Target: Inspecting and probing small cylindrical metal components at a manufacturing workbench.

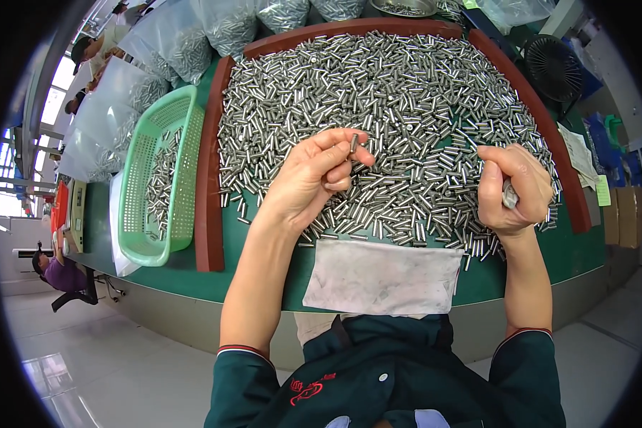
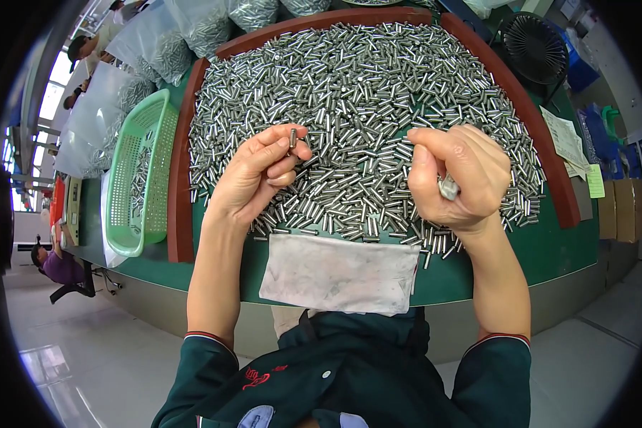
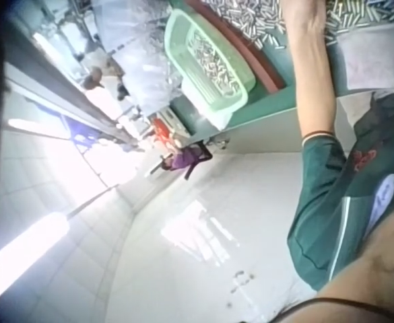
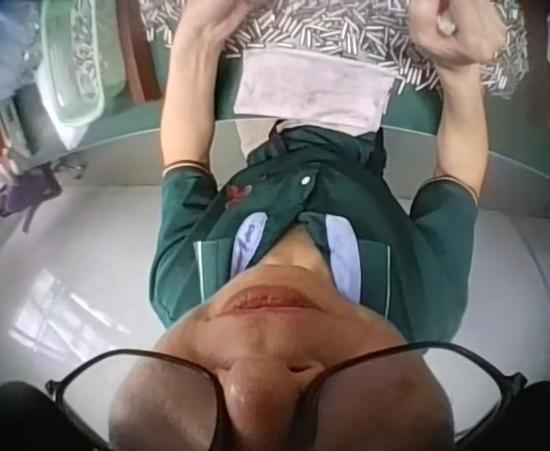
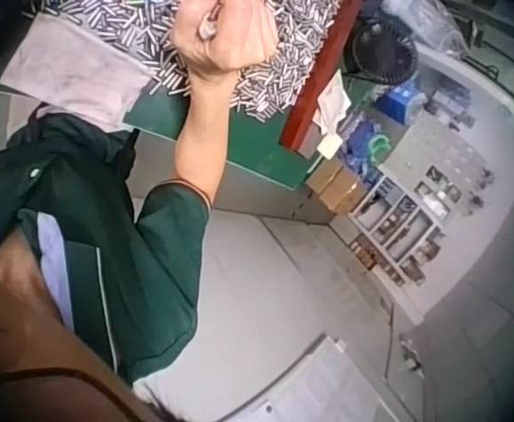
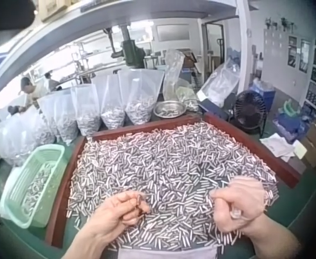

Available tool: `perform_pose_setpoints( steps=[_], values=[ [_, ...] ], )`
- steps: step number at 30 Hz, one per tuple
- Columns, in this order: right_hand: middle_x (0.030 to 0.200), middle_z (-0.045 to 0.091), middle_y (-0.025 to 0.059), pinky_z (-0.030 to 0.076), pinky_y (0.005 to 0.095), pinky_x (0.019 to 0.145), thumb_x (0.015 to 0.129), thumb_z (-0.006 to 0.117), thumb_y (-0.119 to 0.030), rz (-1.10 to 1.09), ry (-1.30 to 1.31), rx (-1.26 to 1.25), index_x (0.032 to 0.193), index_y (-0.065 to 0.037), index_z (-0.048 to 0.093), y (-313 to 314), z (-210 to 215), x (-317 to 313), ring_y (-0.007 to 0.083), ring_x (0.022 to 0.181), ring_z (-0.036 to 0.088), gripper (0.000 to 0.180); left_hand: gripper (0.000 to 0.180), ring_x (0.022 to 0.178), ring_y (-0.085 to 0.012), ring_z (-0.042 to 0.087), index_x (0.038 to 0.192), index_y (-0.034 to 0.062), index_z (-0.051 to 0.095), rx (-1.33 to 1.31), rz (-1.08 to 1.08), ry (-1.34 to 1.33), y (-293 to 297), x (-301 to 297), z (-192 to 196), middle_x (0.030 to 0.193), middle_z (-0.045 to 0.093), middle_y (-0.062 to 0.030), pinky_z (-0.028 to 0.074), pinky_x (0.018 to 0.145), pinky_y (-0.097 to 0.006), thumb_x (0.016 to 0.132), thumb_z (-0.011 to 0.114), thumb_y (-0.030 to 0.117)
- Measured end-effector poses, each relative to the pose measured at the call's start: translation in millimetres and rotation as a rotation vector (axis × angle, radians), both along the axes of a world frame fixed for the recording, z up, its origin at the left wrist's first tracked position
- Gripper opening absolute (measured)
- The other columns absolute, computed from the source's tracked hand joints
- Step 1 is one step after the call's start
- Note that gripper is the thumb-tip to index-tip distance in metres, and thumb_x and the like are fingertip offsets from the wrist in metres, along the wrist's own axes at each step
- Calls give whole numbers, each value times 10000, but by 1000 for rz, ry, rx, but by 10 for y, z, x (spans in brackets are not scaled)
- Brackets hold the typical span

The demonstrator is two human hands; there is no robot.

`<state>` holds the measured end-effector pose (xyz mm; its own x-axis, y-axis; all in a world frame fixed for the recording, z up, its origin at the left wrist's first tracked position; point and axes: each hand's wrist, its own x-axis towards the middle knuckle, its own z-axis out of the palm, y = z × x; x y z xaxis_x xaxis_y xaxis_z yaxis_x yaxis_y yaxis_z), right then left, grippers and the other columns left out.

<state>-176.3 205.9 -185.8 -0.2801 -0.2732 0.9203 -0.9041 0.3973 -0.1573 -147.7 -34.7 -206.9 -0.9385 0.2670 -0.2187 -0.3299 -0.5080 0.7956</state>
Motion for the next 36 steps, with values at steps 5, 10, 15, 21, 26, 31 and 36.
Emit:
perform_pose_setpoints(
  steps=[5,10,15,21,26,31,36],
  values=[
    [466,432,7,287,233,356,591,527,100,0,-2,1,747,12,589,-23,-11,-4,110,355,382,190,202,535,-42,363,980,-28,517,-10,43,-22,-23,24,62,824,585,-122,318,462,-169,861,454,123],
    [483,455,19,296,233,357,593,524,110,-5,-3,6,746,18,585,-10,4,3,110,358,386,188,281,522,-65,344,663,49,512,-402,156,185,-160,4,102,611,465,-5,295,467,-190,855,525,253],
    [489,464,21,298,232,356,596,525,108,-3,-17,10,746,18,585,-18,-11,6,111,359,389,185,109,449,-73,370,776,17,603,-1448,56,523,-76,96,188,483,405,1,307,438,-235,676,644,28],
    [494,473,23,302,229,358,596,526,106,1,-18,9,748,17,587,-34,-17,5,111,361,393,186,131,443,-143,411,810,16,602,-1475,82,841,-46,70,4,510,432,-65,357,458,-265,681,624,23],
    [505,490,28,303,233,361,598,525,102,-7,-26,21,748,17,587,-13,-8,14,111,362,390,183,63,505,-61,437,797,3,549,-1149,123,534,7,49,91,572,479,18,333,461,-199,765,576,49],
    [515,499,34,296,235,359,596,520,101,1,-9,13,753,24,585,-14,-8,4,115,362,386,187,71,446,-21,308,803,50,492,-75,111,82,-94,0,64,707,583,-91,251,416,-168,780,512,-14],
    [501,479,27,294,236,358,595,522,101,9,-10,17,757,23,586,-8,-1,-1,115,360,382,191,127,460,-12,304,944,27,520,-118,87,131,-80,-18,36,773,605,-98,254,424,-155,818,532,33]
  ],
)
